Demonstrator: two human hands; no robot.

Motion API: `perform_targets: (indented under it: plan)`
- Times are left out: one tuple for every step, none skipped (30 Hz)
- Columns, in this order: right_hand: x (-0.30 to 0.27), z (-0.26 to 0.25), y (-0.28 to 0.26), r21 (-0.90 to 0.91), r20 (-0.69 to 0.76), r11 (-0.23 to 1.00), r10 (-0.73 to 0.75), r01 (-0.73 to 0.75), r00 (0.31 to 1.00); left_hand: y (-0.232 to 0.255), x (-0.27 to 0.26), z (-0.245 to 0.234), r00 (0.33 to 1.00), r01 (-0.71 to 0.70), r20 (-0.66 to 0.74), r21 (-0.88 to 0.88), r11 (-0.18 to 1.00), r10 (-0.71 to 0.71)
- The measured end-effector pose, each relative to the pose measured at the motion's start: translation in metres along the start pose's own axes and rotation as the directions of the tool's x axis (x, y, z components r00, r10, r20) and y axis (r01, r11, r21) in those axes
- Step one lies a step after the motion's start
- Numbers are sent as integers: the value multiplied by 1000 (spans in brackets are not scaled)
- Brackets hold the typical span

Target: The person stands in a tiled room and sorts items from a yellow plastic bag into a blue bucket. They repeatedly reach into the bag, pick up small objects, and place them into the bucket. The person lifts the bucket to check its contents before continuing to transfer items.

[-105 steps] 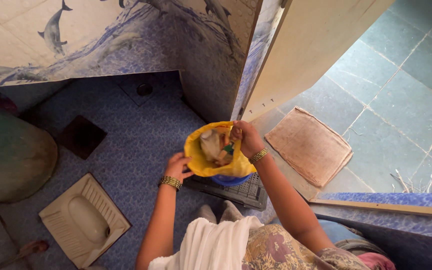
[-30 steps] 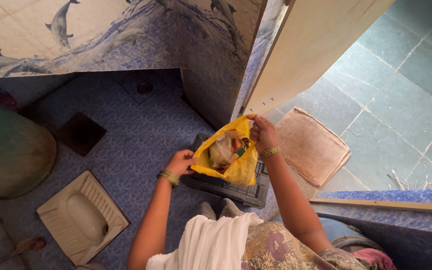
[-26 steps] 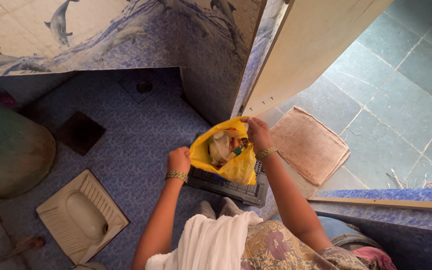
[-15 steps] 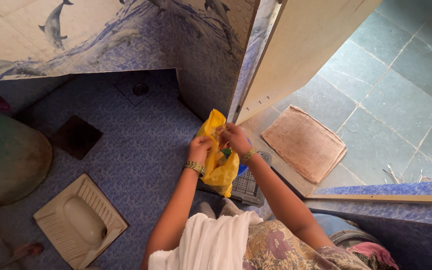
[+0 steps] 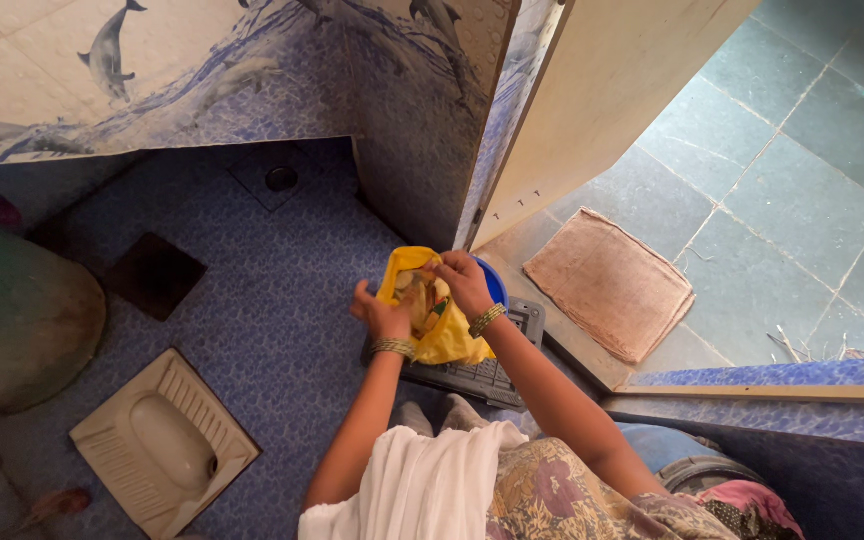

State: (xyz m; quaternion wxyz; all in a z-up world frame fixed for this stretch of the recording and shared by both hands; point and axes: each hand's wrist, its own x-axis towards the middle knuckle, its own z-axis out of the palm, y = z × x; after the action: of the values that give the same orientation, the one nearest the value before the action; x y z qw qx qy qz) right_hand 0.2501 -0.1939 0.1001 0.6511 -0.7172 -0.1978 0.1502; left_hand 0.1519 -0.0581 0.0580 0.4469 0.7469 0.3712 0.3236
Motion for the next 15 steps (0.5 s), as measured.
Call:
perform_targets:
  plan:
    - [-2,0,-3,-161,-13,980,-120,117,993,-16,5,3,978,82,193,0,997,-80]
    - [-4,-1,-9,-146,30,984,-100,104,994,-33,12,7,912,159,380,17,987,-153]
    - [-7,-1,-15,-130,74,987,-80,89,994,-48,15,11,806,227,550,51,973,-217]
    - [-9,0,-20,-115,118,991,-60,73,991,-60,15,16,778,289,585,-13,957,-227]
    - [-11,2,-26,-97,158,991,-81,97,984,-68,17,23,749,351,621,-77,933,-230]
    - [-14,6,-30,-78,198,990,-103,120,975,-73,19,30,719,412,656,-137,901,-230]
    - [-15,7,-35,-59,238,988,-125,143,963,-72,21,37,699,478,685,-236,846,-204]
    - [-15,4,-39,-54,273,998,48,-34,961,-67,23,45,681,540,712,-328,775,-173]
    - [-19,2,-42,-52,312,975,220,-214,924,-64,23,46,665,598,732,-406,691,-146]
    - [-22,2,-44,-57,350,920,382,-387,855,-60,20,46,663,613,737,-430,663,-135]
    - [-19,4,-45,-96,347,970,245,-225,905,-52,21,48,663,622,739,-457,636,-117]
    - [-15,8,-45,-135,349,989,101,-57,932,-36,22,46,664,630,741,-483,608,-99]
    - [-17,9,-43,-176,355,979,-36,105,934,-19,19,43,629,711,765,-491,503,-141]
    - [-19,12,-41,-236,336,957,-85,171,938,0,17,40,588,778,789,-492,390,-177]
    - [-15,14,-42,-301,318,923,-140,240,938,18,17,37,545,830,815,-489,269,-199]
